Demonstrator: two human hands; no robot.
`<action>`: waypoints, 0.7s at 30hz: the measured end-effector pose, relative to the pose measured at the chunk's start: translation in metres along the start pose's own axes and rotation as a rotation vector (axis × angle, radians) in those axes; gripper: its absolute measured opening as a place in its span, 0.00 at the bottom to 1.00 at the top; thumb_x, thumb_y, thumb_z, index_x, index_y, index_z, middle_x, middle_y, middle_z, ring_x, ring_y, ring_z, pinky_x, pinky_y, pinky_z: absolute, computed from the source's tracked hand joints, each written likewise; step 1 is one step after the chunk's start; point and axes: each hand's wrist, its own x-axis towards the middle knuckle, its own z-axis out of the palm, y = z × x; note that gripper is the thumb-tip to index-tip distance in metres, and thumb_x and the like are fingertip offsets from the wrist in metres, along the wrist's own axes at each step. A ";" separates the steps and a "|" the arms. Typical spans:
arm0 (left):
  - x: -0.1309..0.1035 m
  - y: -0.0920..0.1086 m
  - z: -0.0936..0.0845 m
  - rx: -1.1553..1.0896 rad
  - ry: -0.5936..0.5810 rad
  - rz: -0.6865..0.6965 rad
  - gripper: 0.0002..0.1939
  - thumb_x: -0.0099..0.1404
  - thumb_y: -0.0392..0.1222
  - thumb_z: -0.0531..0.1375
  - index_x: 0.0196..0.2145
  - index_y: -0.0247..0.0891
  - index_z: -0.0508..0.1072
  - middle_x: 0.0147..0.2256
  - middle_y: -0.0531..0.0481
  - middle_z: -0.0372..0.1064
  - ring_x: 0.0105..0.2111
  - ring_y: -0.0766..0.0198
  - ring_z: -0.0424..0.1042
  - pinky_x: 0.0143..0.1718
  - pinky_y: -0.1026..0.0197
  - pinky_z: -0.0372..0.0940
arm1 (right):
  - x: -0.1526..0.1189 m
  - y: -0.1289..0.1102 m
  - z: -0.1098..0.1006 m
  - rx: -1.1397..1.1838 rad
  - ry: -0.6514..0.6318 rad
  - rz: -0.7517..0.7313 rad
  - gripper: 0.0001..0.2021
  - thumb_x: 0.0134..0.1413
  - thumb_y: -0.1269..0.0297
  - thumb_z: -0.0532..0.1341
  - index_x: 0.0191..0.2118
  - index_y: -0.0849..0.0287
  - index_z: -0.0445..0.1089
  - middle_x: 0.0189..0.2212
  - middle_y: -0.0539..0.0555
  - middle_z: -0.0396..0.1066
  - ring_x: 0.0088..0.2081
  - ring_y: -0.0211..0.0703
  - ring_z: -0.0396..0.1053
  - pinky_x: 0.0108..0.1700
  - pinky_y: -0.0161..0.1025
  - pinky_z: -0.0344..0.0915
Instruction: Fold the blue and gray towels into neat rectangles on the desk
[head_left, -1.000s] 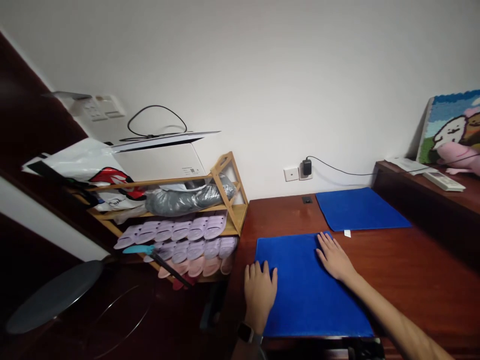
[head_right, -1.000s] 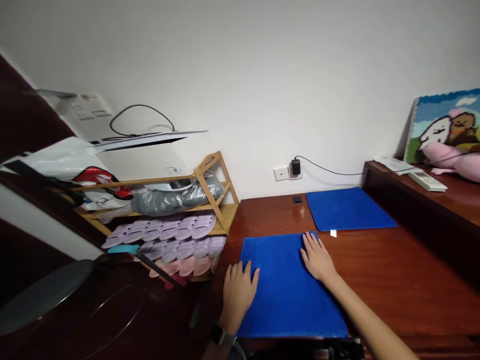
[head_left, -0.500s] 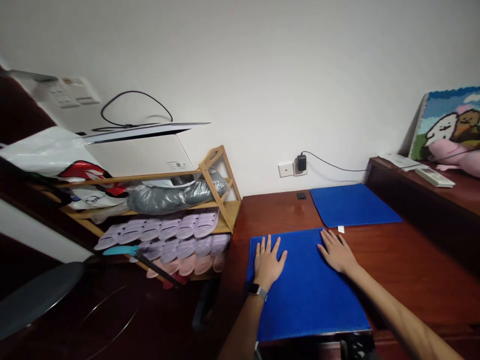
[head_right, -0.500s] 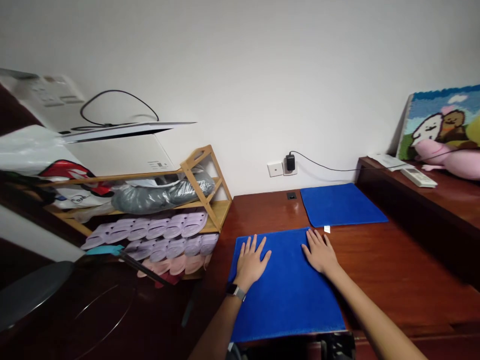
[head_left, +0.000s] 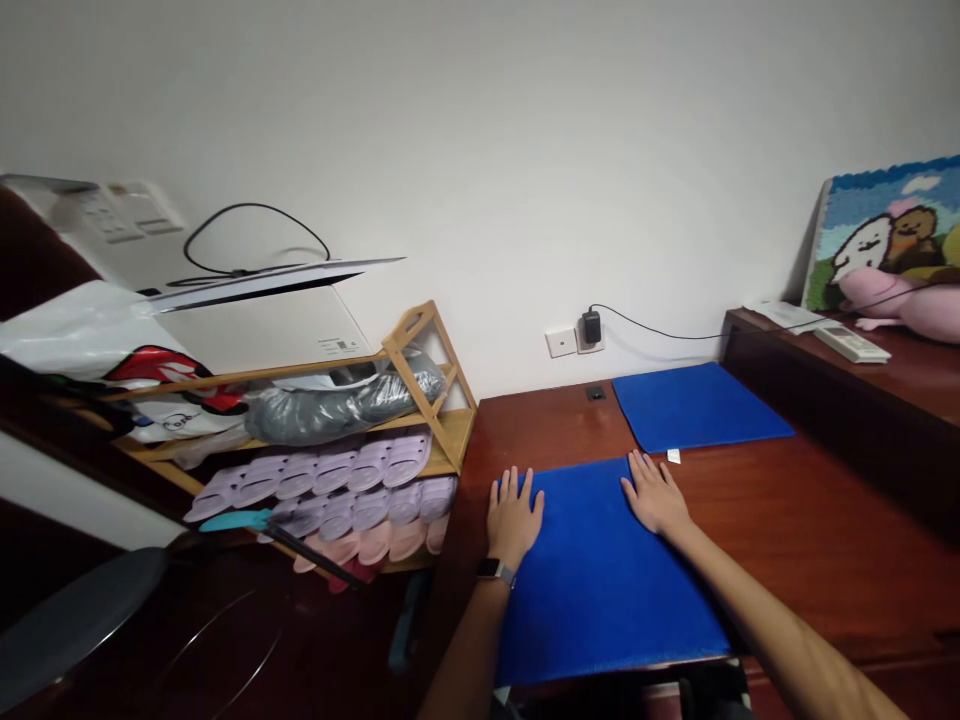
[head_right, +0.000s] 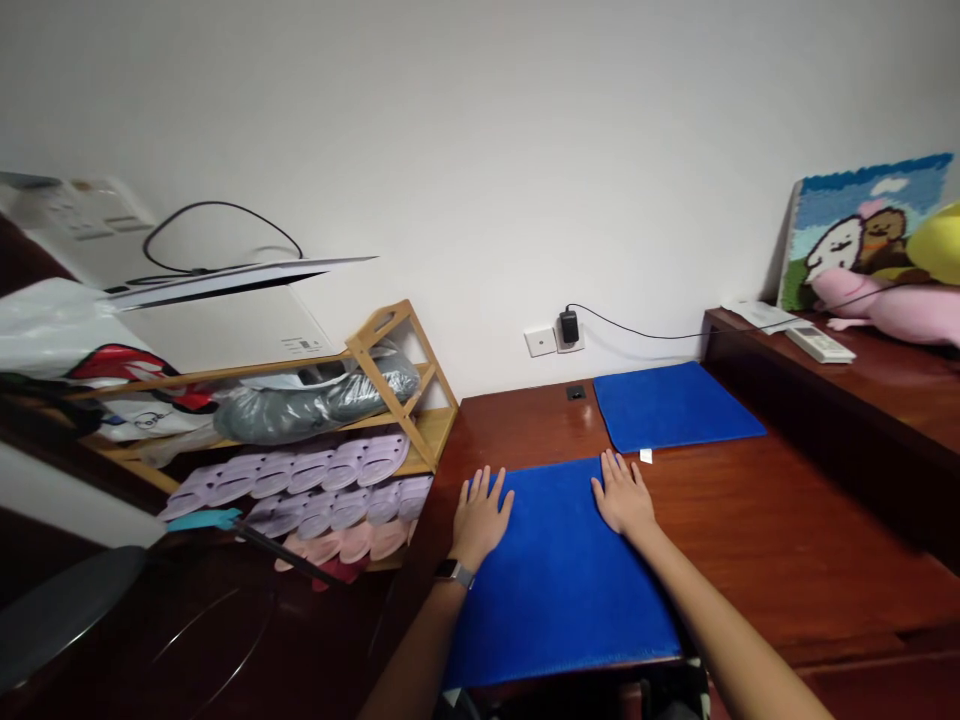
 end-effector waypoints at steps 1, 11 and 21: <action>0.003 0.014 0.000 -0.014 0.024 0.056 0.29 0.79 0.51 0.44 0.72 0.41 0.59 0.72 0.42 0.53 0.73 0.48 0.50 0.72 0.40 0.46 | 0.000 -0.001 0.000 0.000 0.003 0.000 0.36 0.72 0.51 0.37 0.77 0.67 0.42 0.76 0.57 0.41 0.76 0.47 0.38 0.75 0.51 0.35; 0.022 0.142 0.027 -0.255 -0.069 0.322 0.35 0.79 0.58 0.35 0.73 0.41 0.56 0.73 0.46 0.51 0.73 0.56 0.49 0.74 0.46 0.45 | 0.000 0.008 0.006 -0.049 0.011 -0.034 0.34 0.71 0.58 0.36 0.77 0.65 0.43 0.76 0.58 0.40 0.76 0.49 0.39 0.75 0.55 0.37; 0.011 -0.032 0.015 -0.045 -0.067 0.071 0.31 0.80 0.51 0.41 0.73 0.34 0.54 0.73 0.40 0.50 0.73 0.54 0.48 0.73 0.47 0.47 | 0.000 0.006 0.006 -0.046 -0.006 0.021 0.35 0.71 0.54 0.34 0.77 0.67 0.42 0.76 0.55 0.40 0.76 0.48 0.38 0.75 0.54 0.35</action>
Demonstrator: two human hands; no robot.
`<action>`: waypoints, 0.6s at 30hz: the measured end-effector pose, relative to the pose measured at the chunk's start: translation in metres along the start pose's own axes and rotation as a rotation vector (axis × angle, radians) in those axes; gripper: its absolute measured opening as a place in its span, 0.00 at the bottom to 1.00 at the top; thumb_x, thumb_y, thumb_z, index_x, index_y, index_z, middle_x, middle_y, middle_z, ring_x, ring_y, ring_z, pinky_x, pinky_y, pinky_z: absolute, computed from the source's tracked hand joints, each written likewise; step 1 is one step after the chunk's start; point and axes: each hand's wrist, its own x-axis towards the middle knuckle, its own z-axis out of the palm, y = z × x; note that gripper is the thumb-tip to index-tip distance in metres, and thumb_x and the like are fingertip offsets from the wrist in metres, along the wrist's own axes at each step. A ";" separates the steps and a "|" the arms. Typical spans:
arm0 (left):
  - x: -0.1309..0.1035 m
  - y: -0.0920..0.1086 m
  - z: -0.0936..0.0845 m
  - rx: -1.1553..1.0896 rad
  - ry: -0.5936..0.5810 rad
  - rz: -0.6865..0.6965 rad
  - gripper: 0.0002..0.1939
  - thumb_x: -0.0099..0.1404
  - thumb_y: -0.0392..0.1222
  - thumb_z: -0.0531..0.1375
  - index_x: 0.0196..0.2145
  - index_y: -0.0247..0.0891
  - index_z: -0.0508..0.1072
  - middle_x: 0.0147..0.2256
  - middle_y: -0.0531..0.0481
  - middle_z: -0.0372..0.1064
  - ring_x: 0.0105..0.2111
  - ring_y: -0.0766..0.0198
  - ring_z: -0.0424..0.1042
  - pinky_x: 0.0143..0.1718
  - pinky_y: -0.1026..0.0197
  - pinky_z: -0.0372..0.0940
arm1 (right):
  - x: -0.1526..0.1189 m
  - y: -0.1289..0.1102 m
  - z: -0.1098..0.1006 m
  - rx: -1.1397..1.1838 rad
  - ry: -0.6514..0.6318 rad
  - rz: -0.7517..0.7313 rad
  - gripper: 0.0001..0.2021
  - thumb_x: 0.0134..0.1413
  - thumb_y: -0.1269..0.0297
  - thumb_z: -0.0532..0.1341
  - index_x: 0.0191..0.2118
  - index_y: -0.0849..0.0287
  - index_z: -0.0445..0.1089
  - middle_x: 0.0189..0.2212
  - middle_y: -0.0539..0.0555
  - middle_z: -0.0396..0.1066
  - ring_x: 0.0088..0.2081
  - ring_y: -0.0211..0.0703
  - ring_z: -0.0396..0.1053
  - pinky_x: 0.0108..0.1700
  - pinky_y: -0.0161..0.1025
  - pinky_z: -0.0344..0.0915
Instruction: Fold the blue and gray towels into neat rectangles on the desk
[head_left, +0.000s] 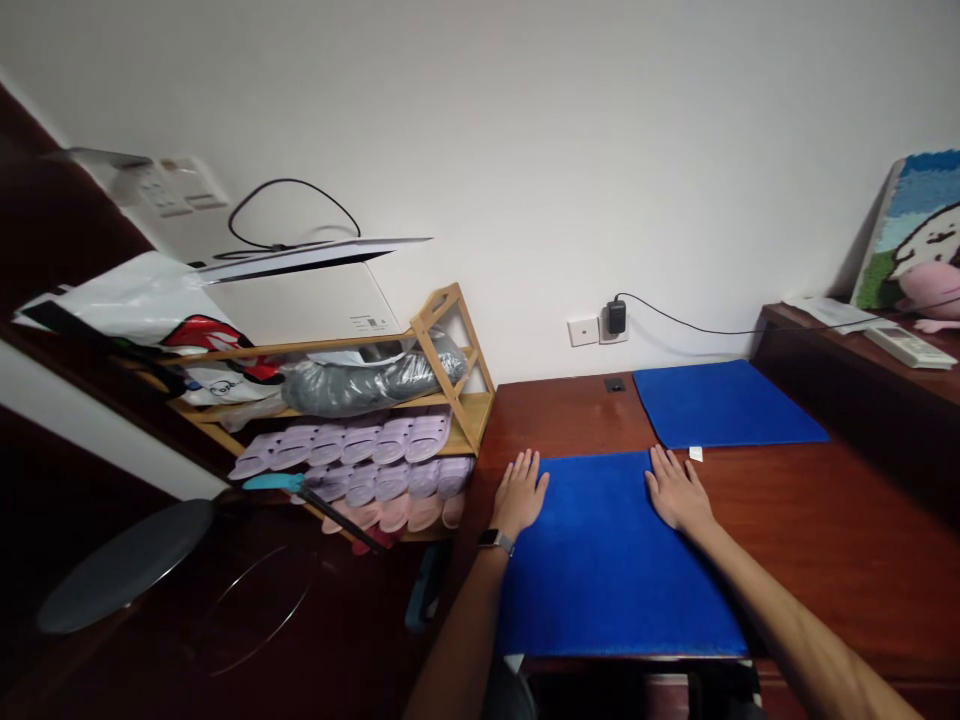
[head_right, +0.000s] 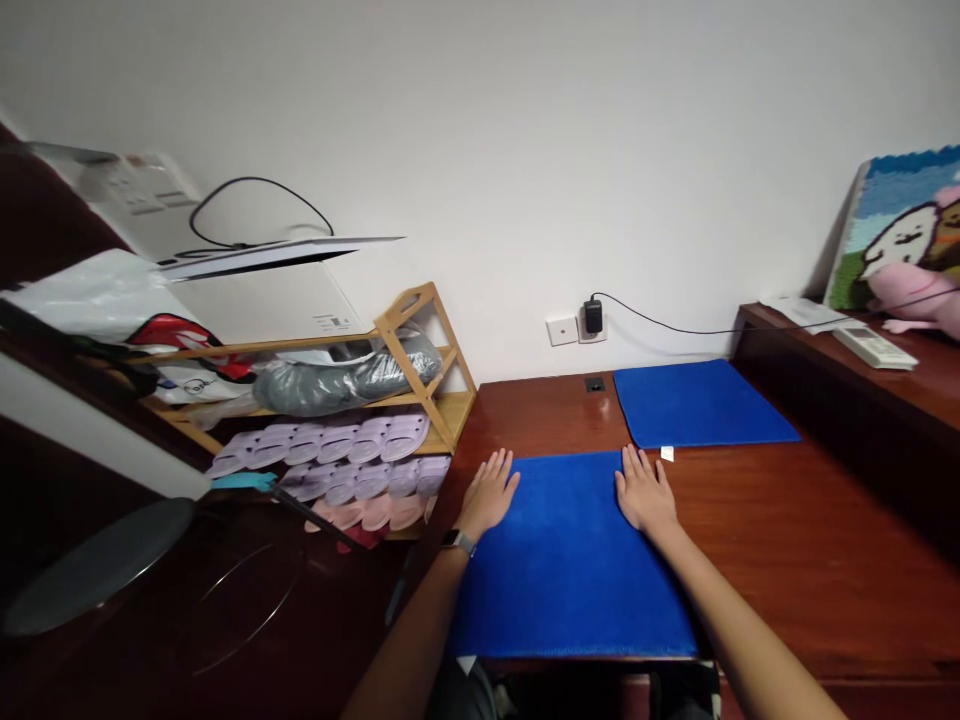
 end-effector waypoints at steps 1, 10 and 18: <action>0.000 -0.004 0.001 0.004 0.006 -0.005 0.31 0.80 0.51 0.42 0.73 0.34 0.54 0.73 0.40 0.50 0.73 0.54 0.48 0.73 0.47 0.48 | 0.000 0.000 0.000 -0.001 0.003 0.001 0.35 0.71 0.54 0.34 0.77 0.67 0.42 0.76 0.55 0.41 0.76 0.49 0.38 0.75 0.54 0.35; 0.002 0.001 0.009 -0.027 0.046 -0.013 0.32 0.79 0.52 0.42 0.74 0.35 0.52 0.73 0.39 0.50 0.74 0.53 0.47 0.73 0.46 0.46 | 0.000 0.004 0.003 -0.005 0.044 -0.088 0.35 0.72 0.54 0.36 0.76 0.66 0.45 0.76 0.56 0.42 0.76 0.45 0.38 0.75 0.49 0.38; 0.005 -0.004 -0.002 0.010 0.012 -0.001 0.32 0.78 0.48 0.42 0.74 0.35 0.52 0.73 0.40 0.50 0.73 0.53 0.48 0.73 0.45 0.45 | 0.001 0.000 0.000 0.016 0.019 -0.050 0.35 0.72 0.55 0.36 0.76 0.69 0.44 0.76 0.57 0.41 0.76 0.47 0.38 0.75 0.49 0.39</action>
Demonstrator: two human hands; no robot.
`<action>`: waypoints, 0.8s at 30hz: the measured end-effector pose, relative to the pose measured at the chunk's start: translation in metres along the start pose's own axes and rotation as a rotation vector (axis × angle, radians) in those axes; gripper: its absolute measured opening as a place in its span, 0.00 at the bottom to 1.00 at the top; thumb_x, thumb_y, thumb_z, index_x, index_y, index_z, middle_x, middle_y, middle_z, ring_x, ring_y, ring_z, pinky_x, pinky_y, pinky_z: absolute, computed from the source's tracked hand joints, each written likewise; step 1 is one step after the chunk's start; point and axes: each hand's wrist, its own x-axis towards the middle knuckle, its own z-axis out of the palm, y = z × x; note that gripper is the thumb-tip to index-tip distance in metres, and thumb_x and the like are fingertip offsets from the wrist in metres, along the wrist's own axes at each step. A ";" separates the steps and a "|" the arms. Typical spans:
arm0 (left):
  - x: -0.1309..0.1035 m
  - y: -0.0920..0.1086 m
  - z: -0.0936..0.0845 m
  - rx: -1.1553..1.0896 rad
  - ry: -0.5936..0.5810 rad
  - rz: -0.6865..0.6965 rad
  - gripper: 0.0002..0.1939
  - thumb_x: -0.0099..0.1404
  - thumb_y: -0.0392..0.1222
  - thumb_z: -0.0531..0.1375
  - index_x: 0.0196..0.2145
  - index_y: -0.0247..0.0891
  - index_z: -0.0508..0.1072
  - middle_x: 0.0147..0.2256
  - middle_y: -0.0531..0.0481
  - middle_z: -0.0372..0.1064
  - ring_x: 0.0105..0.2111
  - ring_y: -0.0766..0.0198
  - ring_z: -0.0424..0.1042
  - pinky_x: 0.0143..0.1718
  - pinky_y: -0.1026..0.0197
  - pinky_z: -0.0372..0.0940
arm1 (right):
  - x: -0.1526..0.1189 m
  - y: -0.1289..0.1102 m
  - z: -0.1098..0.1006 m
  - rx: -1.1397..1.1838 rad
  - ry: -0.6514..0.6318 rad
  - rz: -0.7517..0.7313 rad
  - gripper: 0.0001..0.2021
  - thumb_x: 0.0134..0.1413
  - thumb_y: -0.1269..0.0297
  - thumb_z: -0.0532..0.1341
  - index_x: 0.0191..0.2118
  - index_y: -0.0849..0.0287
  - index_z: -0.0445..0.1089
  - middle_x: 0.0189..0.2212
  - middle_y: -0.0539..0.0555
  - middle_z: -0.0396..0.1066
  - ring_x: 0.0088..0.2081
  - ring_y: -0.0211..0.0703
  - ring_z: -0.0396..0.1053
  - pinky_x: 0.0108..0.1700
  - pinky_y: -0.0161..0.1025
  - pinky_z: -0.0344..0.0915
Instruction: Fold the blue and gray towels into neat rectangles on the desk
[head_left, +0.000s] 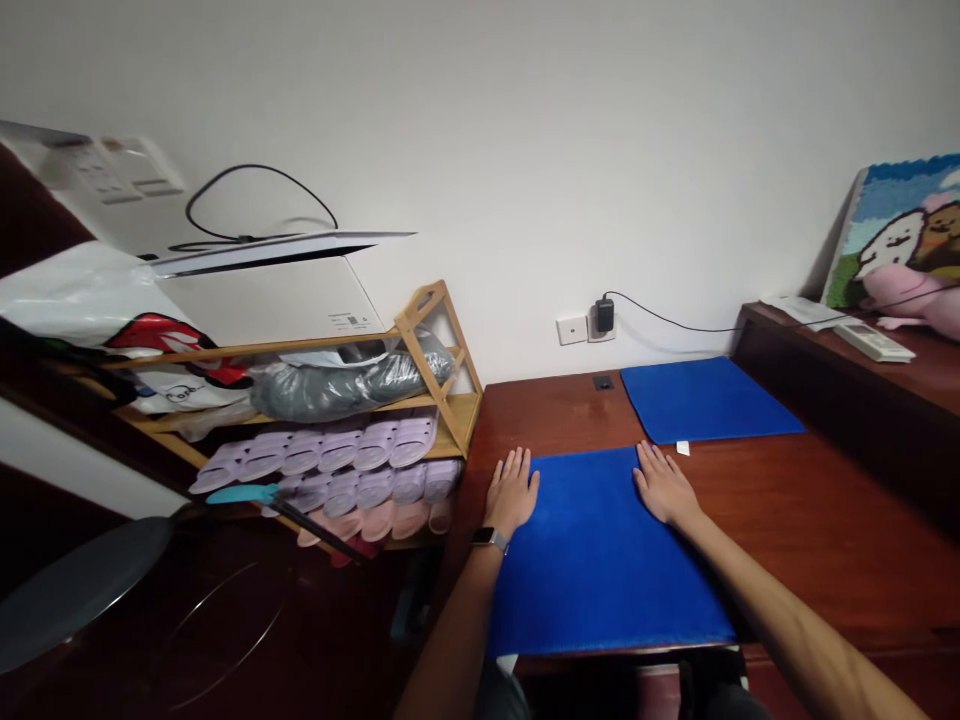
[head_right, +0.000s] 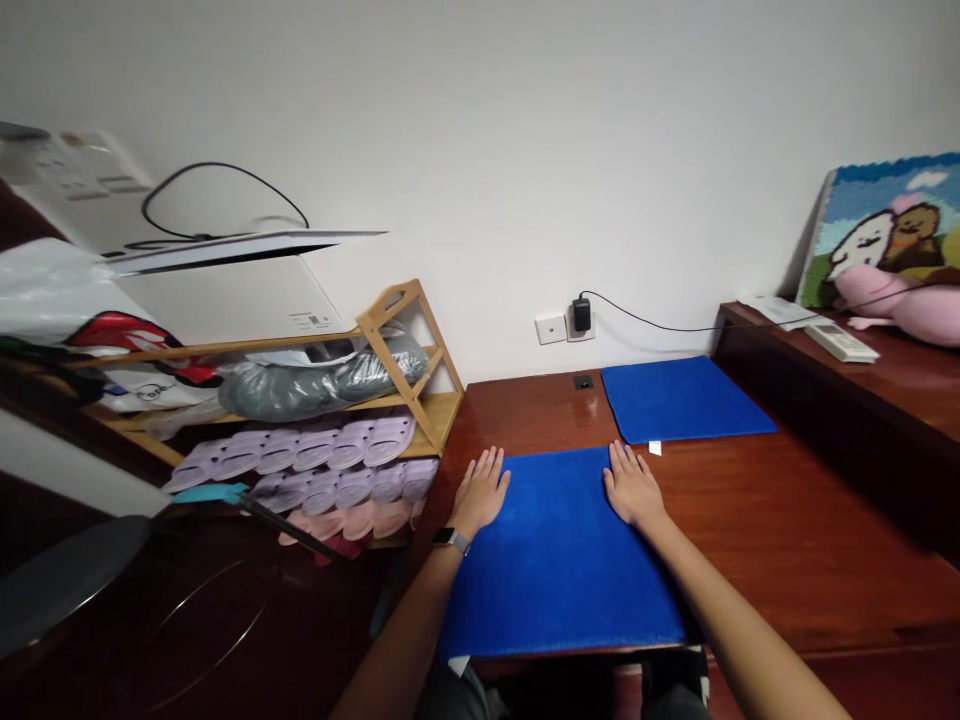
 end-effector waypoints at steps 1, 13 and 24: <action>0.001 0.006 -0.003 0.013 0.003 0.006 0.31 0.78 0.46 0.42 0.74 0.34 0.53 0.73 0.40 0.50 0.73 0.53 0.48 0.73 0.45 0.44 | 0.000 -0.001 -0.001 0.006 -0.005 -0.001 0.35 0.72 0.55 0.36 0.76 0.69 0.44 0.76 0.57 0.41 0.76 0.48 0.38 0.75 0.49 0.39; 0.008 0.182 0.023 -0.215 -0.026 0.245 0.35 0.79 0.56 0.37 0.75 0.37 0.49 0.73 0.43 0.49 0.74 0.52 0.46 0.74 0.44 0.46 | 0.004 0.013 0.015 0.002 0.034 -0.084 0.34 0.71 0.55 0.37 0.77 0.65 0.44 0.76 0.58 0.42 0.76 0.49 0.38 0.74 0.52 0.41; -0.022 0.005 0.004 -0.056 0.008 -0.057 0.32 0.79 0.52 0.41 0.73 0.36 0.55 0.73 0.42 0.49 0.74 0.54 0.47 0.73 0.47 0.47 | 0.003 0.002 0.010 -0.016 0.005 -0.003 0.35 0.71 0.55 0.35 0.76 0.70 0.44 0.76 0.58 0.42 0.76 0.48 0.39 0.75 0.51 0.39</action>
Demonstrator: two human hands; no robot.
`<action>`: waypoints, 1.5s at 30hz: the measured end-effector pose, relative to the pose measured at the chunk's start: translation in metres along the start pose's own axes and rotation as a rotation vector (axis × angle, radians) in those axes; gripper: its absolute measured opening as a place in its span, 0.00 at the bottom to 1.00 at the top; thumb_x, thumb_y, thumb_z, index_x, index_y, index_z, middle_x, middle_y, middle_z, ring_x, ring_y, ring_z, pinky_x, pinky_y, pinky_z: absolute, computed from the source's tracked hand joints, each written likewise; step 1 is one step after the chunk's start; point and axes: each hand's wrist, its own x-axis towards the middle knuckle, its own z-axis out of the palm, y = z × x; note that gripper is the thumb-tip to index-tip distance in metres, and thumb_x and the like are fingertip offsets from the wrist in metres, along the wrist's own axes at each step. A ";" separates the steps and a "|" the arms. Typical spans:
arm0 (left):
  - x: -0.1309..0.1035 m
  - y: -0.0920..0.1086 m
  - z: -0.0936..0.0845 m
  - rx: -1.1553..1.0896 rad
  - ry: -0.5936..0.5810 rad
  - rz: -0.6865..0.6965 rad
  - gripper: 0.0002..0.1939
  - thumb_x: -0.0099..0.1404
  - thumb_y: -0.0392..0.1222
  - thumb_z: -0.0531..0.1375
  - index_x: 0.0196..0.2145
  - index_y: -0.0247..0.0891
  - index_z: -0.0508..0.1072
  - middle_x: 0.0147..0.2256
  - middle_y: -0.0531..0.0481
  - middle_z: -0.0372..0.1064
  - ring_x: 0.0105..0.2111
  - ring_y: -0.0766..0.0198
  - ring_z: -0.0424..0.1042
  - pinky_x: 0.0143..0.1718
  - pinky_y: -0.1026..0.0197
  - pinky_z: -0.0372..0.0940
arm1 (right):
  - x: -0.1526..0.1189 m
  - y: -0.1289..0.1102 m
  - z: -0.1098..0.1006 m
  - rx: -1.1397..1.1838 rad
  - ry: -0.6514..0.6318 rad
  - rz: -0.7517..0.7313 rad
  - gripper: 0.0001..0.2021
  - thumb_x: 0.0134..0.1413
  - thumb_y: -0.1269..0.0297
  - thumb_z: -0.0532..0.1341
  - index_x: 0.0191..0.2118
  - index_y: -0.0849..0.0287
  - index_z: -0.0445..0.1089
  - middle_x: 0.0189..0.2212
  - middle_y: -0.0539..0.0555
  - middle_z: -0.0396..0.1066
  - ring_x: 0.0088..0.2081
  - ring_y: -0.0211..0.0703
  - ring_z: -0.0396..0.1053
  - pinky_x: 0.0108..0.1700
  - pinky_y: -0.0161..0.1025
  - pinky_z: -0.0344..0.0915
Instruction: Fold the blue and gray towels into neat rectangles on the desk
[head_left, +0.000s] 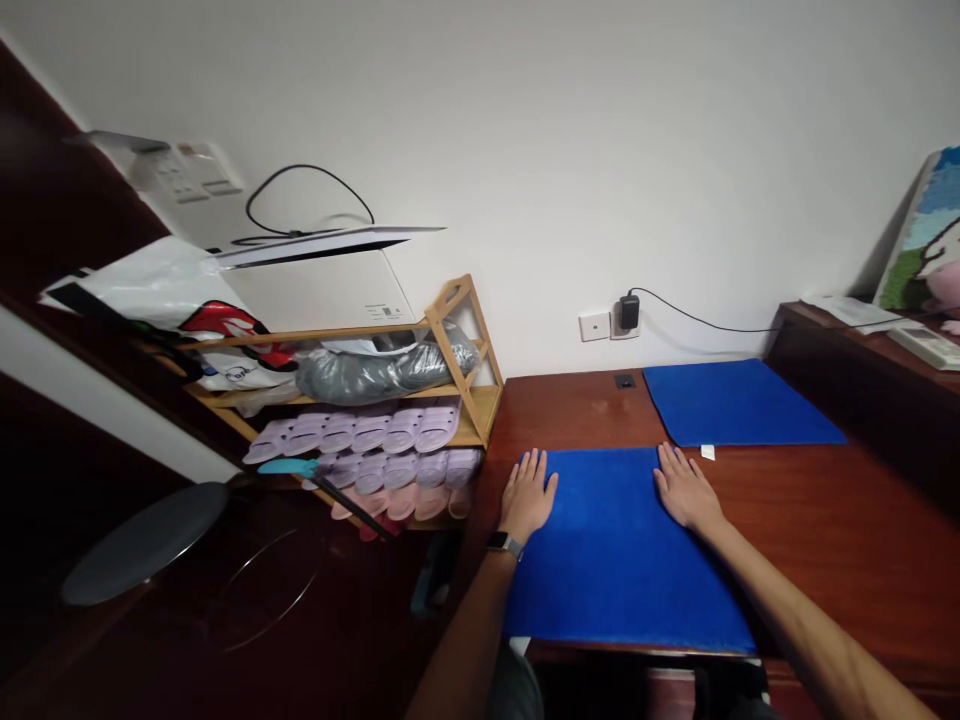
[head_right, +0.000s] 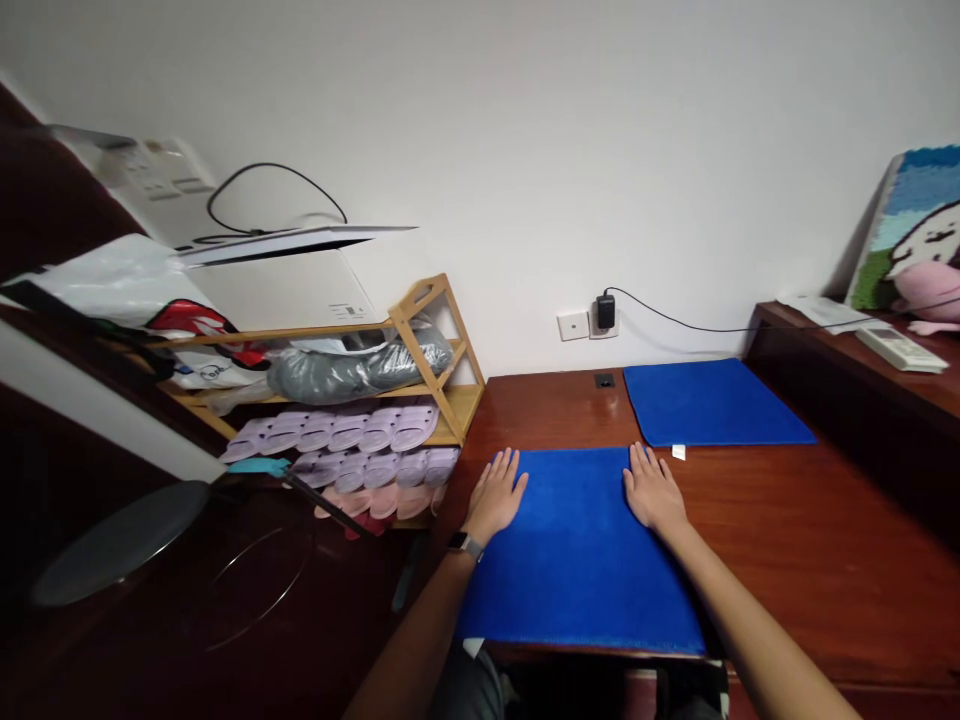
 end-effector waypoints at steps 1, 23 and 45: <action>0.001 -0.004 0.000 0.004 0.003 -0.008 0.32 0.79 0.52 0.42 0.73 0.36 0.55 0.73 0.43 0.49 0.74 0.54 0.47 0.73 0.47 0.47 | 0.002 -0.003 -0.002 -0.014 -0.001 -0.002 0.35 0.71 0.55 0.35 0.76 0.70 0.44 0.76 0.58 0.42 0.76 0.48 0.39 0.75 0.51 0.39; -0.004 0.088 -0.002 0.020 0.139 0.218 0.31 0.80 0.47 0.38 0.72 0.32 0.58 0.72 0.40 0.54 0.73 0.54 0.51 0.73 0.46 0.49 | -0.032 -0.007 -0.010 0.048 0.006 -0.011 0.33 0.73 0.56 0.36 0.76 0.67 0.44 0.76 0.55 0.42 0.76 0.46 0.40 0.75 0.52 0.39; -0.054 -0.001 0.003 0.046 0.100 0.005 0.32 0.79 0.51 0.46 0.72 0.29 0.56 0.72 0.36 0.51 0.72 0.50 0.51 0.71 0.44 0.53 | -0.041 -0.006 -0.002 -0.046 0.015 -0.011 0.33 0.72 0.57 0.35 0.77 0.65 0.43 0.76 0.54 0.40 0.76 0.48 0.41 0.74 0.53 0.41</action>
